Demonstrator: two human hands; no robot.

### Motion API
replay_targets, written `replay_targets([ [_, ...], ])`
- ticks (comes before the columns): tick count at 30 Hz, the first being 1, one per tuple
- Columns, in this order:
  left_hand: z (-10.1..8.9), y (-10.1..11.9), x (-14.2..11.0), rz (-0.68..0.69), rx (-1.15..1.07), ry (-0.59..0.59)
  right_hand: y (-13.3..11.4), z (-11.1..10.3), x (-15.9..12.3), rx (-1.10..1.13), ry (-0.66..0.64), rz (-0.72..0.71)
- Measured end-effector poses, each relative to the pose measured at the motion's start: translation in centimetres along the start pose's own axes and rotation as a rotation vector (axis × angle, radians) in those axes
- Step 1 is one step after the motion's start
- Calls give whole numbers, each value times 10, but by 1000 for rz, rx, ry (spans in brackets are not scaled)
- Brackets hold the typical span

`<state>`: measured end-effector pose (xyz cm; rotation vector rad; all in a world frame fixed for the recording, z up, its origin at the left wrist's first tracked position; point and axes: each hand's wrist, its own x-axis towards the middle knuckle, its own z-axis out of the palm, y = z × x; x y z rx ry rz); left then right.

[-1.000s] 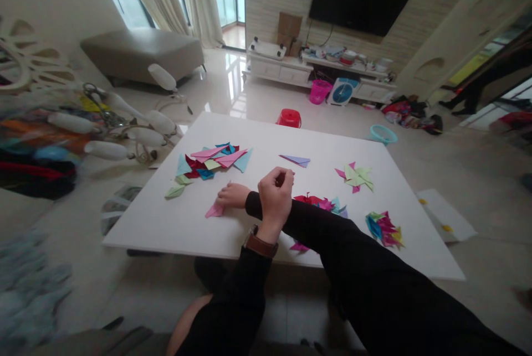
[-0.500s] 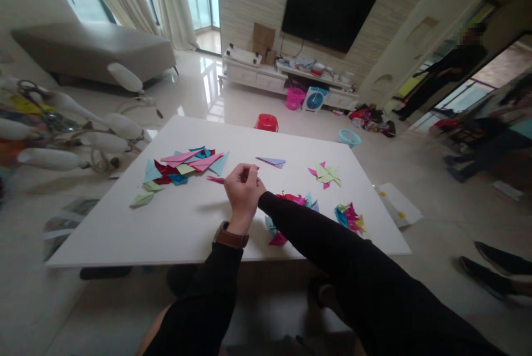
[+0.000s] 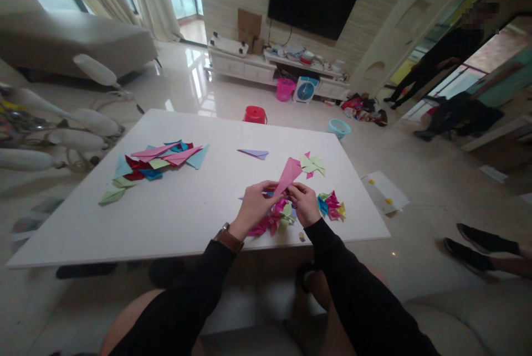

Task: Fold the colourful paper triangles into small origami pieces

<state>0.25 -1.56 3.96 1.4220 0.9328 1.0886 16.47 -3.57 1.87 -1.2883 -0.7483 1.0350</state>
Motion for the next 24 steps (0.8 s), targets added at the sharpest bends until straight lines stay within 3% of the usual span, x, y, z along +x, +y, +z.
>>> replay_targets([
  [6,10,-8,8,-36,-11,20,-8,-6,6,-21,-59,-10],
  [14,14,-22,22,-187,-297,-45,-13,-9,7,-20,-131,-5],
  [24,11,-21,16,-250,-452,-68,-12,-7,7,36,-87,-18],
])
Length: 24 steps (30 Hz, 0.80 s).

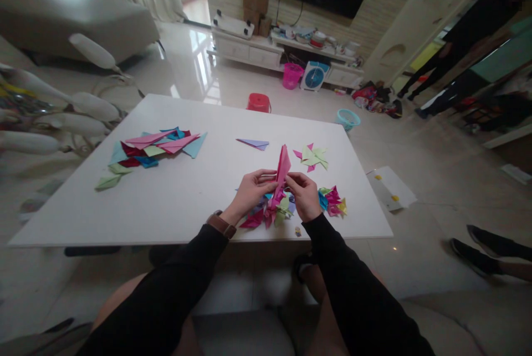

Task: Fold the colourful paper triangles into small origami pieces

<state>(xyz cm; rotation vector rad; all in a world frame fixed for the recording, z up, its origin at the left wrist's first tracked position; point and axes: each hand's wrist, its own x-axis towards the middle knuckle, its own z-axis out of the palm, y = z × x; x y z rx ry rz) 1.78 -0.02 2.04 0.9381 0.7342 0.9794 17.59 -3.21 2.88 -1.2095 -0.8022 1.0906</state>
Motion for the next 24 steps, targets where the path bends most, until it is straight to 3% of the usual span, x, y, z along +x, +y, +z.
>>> replay_targets([
  [9,-2,5,-2,-55,-158,-54,1,7,1,84,97,65],
  [15,-3,7,-4,-50,-121,-50,0,10,-3,7,52,0],
  [19,-2,4,-6,-89,-85,-107,3,11,-2,-27,49,-83],
  [24,0,0,-6,-139,-52,-172,4,12,-1,-14,4,2],
])
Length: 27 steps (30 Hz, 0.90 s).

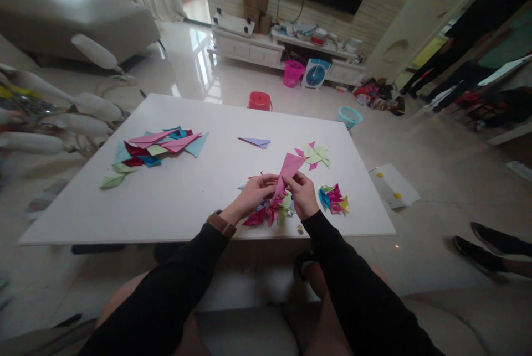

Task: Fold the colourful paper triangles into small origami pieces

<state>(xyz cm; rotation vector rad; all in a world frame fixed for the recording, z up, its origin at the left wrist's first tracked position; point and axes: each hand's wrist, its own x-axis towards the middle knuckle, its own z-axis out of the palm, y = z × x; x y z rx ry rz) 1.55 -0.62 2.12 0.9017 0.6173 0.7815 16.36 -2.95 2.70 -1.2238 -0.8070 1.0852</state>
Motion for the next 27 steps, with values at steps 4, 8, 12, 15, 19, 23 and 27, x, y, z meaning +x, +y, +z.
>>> replay_targets([
  [4,-2,-3,2,15,40,52,-2,-2,-1,-8,72,6],
  [8,-9,-5,4,45,166,126,-4,-9,6,24,136,-13],
  [12,-14,-3,4,94,255,180,-12,-20,16,16,223,-123],
  [15,-15,-1,4,121,294,172,-19,-27,20,-17,245,-187],
  [19,-19,0,4,137,335,182,-24,-36,24,-84,248,-265],
  [23,-20,5,2,256,517,255,-27,-42,27,-53,245,-295],
  [27,-16,13,-4,456,717,367,-29,-38,23,10,152,-218],
])
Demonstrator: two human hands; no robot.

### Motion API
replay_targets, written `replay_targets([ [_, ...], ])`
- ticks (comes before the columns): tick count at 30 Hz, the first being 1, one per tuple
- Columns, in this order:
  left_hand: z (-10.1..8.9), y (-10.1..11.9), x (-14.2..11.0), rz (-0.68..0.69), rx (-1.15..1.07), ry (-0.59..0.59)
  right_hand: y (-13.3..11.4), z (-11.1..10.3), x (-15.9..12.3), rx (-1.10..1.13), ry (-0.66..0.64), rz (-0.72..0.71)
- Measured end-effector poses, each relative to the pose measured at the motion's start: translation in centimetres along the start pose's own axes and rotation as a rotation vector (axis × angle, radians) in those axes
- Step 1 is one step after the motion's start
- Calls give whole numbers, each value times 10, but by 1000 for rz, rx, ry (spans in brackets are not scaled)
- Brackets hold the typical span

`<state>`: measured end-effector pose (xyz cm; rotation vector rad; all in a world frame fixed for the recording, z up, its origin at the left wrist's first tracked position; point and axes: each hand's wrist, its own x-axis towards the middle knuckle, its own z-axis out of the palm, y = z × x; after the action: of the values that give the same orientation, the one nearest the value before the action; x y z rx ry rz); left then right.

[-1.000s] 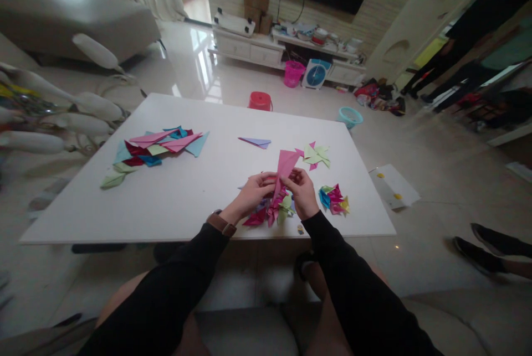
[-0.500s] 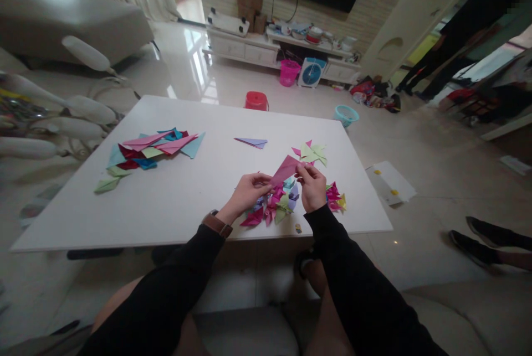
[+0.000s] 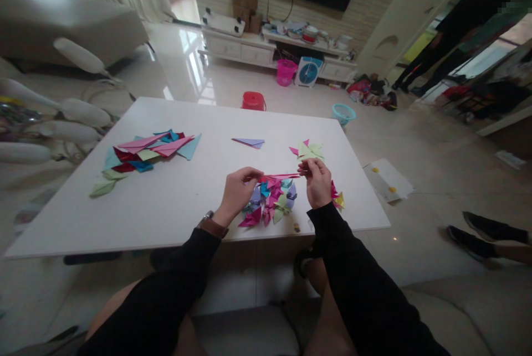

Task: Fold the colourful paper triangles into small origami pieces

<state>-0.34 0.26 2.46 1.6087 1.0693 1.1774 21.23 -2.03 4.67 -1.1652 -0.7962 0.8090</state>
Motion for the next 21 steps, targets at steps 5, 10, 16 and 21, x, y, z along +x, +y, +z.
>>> replay_targets([
  [5,-3,5,-3,149,80,95,-5,5,-7,67,-80,100],
  [10,-4,3,-3,237,131,155,-7,7,-12,74,-128,169],
  [16,-4,0,-1,270,134,168,-6,9,-15,21,-185,129],
  [21,-17,5,7,286,237,66,-3,4,-11,-93,-171,57],
])
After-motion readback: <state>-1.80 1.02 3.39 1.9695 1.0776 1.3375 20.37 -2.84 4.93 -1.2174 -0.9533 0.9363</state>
